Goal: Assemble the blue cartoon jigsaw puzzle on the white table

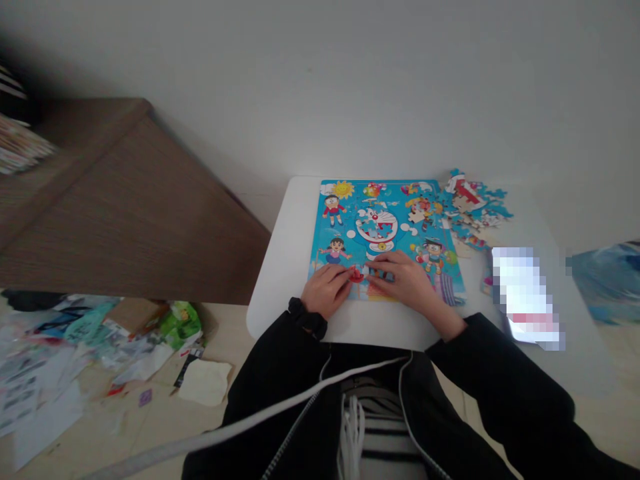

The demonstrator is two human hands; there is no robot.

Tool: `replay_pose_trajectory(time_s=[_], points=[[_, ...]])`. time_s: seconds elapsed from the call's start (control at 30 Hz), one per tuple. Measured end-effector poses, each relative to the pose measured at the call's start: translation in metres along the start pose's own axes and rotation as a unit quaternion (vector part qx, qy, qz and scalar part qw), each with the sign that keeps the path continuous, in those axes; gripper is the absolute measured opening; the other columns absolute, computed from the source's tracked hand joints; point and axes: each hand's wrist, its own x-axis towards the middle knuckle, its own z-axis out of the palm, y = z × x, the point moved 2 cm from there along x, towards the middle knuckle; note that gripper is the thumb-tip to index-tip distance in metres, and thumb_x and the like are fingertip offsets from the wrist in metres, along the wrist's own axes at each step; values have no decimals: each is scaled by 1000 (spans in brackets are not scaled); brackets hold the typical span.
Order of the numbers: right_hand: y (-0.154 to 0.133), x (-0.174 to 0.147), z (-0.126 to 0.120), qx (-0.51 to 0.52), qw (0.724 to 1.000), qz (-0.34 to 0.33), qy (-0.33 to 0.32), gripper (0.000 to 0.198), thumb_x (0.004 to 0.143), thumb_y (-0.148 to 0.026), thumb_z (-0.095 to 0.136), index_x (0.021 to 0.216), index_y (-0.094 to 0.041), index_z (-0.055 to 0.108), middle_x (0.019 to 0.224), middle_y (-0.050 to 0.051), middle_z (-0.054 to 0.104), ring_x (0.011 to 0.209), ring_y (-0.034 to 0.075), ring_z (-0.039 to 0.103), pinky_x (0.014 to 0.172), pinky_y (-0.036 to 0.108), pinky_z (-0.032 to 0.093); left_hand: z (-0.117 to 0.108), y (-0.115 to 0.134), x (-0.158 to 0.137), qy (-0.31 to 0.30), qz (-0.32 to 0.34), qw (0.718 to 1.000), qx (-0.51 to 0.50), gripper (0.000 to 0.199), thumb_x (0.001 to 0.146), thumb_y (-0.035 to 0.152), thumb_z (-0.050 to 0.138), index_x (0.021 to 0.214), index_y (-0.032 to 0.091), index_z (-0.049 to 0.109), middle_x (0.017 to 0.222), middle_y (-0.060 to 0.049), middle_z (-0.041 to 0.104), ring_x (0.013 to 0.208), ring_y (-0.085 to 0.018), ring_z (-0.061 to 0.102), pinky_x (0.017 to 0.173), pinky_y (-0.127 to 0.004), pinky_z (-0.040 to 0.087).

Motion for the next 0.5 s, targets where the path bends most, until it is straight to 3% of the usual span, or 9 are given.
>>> replay_pose_trajectory(time_s=[0.5], points=[[-12, 1, -3, -111, 993, 0, -31, 25, 83, -40, 48, 91, -25, 66, 95, 3, 60, 87, 18, 51, 61, 27, 43, 1, 1, 2, -21, 17, 999, 25, 24, 83, 19, 45, 102, 12, 59, 97, -9, 62, 88, -20, 54, 79, -35, 48]])
